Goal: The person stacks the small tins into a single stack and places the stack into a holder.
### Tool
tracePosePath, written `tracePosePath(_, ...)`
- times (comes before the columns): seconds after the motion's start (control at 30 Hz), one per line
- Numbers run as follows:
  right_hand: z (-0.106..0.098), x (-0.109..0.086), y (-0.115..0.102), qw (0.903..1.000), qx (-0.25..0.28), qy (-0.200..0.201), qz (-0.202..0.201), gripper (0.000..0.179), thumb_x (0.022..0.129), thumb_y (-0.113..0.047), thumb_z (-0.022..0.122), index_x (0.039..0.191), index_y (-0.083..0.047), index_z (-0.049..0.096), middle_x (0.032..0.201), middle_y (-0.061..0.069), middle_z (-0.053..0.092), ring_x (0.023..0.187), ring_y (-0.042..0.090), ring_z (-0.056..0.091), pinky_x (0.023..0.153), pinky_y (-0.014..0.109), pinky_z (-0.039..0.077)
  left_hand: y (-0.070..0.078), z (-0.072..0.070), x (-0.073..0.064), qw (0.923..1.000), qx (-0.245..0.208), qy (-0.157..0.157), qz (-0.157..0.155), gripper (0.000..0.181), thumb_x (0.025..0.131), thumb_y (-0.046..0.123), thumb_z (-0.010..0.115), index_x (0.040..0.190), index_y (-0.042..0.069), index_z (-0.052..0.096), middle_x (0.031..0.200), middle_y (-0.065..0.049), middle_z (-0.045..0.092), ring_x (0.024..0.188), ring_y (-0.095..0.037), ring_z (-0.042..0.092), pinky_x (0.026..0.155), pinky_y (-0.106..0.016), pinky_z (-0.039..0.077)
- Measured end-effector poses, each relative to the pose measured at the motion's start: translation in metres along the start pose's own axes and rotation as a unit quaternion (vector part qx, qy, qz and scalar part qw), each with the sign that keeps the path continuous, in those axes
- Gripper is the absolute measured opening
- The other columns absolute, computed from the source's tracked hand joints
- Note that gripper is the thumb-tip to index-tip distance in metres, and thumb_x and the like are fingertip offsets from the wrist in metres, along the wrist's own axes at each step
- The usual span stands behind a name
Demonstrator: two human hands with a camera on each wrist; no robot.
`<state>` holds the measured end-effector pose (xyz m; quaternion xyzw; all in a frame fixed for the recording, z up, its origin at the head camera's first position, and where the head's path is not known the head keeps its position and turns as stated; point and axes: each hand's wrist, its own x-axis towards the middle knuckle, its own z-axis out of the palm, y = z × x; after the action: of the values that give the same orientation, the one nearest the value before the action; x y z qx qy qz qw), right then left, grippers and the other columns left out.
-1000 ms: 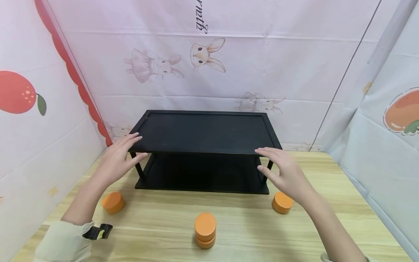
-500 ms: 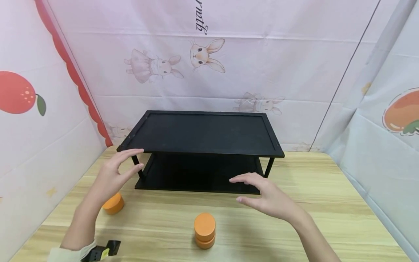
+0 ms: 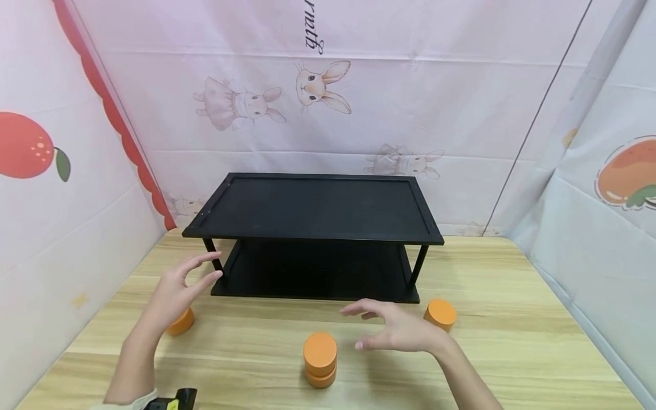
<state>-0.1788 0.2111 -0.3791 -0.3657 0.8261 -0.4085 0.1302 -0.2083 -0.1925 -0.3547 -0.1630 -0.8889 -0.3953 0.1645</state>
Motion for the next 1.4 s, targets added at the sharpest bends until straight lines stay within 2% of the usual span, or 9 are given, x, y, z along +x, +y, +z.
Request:
tracePosePath(0.17, 0.010, 0.006, 0.013, 0.9991, 0.019, -0.035, -0.018, 0.053, 0.082, -0.018, 0.070, 0.130, -0.014, 0.048, 0.130, 0.002, 0.050, 0.116, 0.027, 0.047, 0.096, 0.036, 0.039, -0.006, -0.001, -0.004, 0.9995, -0.013, -0.002, -0.028, 0.043, 0.089, 0.029, 0.062, 0.125, 0.008, 0.055, 0.127, -0.015, 0.050, 0.120, -0.035, 0.040, 0.097, -0.056, 0.031)
tracePosePath(0.4, 0.019, 0.016, 0.024, 0.9961, 0.048, -0.059, -0.044, 0.053, 0.082, -0.013, 0.070, 0.130, -0.011, 0.048, 0.130, 0.007, 0.050, 0.115, 0.030, 0.047, 0.098, 0.037, 0.037, -0.023, -0.007, -0.012, 0.9973, -0.038, 0.011, -0.062, 0.046, 0.089, 0.031, 0.062, 0.127, 0.007, 0.053, 0.130, -0.014, 0.048, 0.121, -0.039, 0.038, 0.096, -0.057, 0.031)
tracePosePath(0.5, 0.021, 0.020, 0.026, 0.9954, 0.043, -0.067, -0.054, 0.055, 0.081, -0.013, 0.070, 0.130, -0.010, 0.047, 0.130, 0.006, 0.049, 0.116, 0.030, 0.047, 0.098, 0.037, 0.037, -0.033, -0.011, -0.017, 0.9952, -0.053, 0.008, -0.082, 0.050, 0.088, 0.034, 0.062, 0.130, 0.009, 0.051, 0.132, -0.012, 0.047, 0.123, -0.038, 0.034, 0.095, -0.060, 0.030)
tracePosePath(0.63, 0.024, 0.023, 0.028, 0.9954, 0.039, -0.076, -0.044, 0.057, 0.081, -0.017, 0.071, 0.131, -0.013, 0.046, 0.131, 0.004, 0.049, 0.115, 0.028, 0.048, 0.099, 0.037, 0.036, -0.047, -0.016, -0.022, 0.9929, -0.079, 0.013, -0.088, 0.052, 0.088, 0.035, 0.063, 0.132, 0.010, 0.049, 0.133, -0.010, 0.046, 0.124, -0.037, 0.032, 0.096, -0.061, 0.027)
tracePosePath(0.9, 0.031, 0.029, 0.034, 0.9913, 0.070, -0.096, -0.057, 0.056, 0.081, -0.017, 0.071, 0.131, -0.012, 0.047, 0.130, 0.000, 0.048, 0.115, 0.019, 0.047, 0.099, 0.038, 0.037, -0.073, -0.022, -0.036, 0.9884, -0.099, 0.014, -0.114, 0.056, 0.089, 0.032, 0.062, 0.135, 0.007, 0.044, 0.138, -0.014, 0.039, 0.125, -0.038, 0.028, 0.097, -0.062, 0.023)
tracePosePath(1.03, 0.034, 0.030, 0.037, 0.9897, 0.085, -0.106, -0.046, 0.056, 0.081, -0.019, 0.072, 0.131, -0.013, 0.047, 0.129, 0.000, 0.049, 0.116, 0.018, 0.046, 0.099, 0.037, 0.036, -0.083, -0.024, -0.042, 0.9874, -0.097, 0.019, -0.124, 0.058, 0.090, 0.029, 0.061, 0.137, 0.004, 0.040, 0.138, -0.016, 0.038, 0.124, -0.035, 0.030, 0.100, -0.054, 0.025)
tracePosePath(1.13, 0.036, 0.030, 0.039, 0.9905, 0.077, -0.107, -0.037, 0.057, 0.080, -0.019, 0.072, 0.130, -0.014, 0.047, 0.128, -0.003, 0.049, 0.115, 0.016, 0.046, 0.099, 0.036, 0.037, -0.090, -0.025, -0.047, 0.9860, -0.100, 0.009, -0.134, 0.060, 0.091, 0.029, 0.060, 0.139, 0.004, 0.036, 0.139, -0.017, 0.037, 0.124, -0.033, 0.030, 0.101, -0.050, 0.027)
tracePosePath(1.3, 0.041, 0.031, 0.040, 0.9924, 0.063, -0.101, -0.032, 0.058, 0.078, -0.022, 0.074, 0.129, -0.015, 0.048, 0.125, -0.005, 0.051, 0.113, 0.014, 0.048, 0.098, 0.035, 0.038, -0.102, -0.029, -0.053, 0.9785, -0.121, -0.033, -0.164, 0.069, 0.089, 0.030, 0.062, 0.143, 0.005, 0.028, 0.143, -0.020, 0.028, 0.127, -0.040, 0.025, 0.100, -0.057, 0.025)
tracePosePath(1.4, 0.044, 0.032, 0.040, 0.9932, 0.064, -0.093, -0.029, 0.057, 0.078, -0.023, 0.074, 0.129, -0.016, 0.049, 0.124, -0.005, 0.052, 0.112, 0.015, 0.049, 0.097, 0.035, 0.038, -0.108, -0.028, -0.057, 0.9738, -0.131, -0.053, -0.178, 0.073, 0.087, 0.028, 0.065, 0.143, 0.004, 0.025, 0.143, -0.022, 0.024, 0.127, -0.043, 0.024, 0.099, -0.057, 0.026)
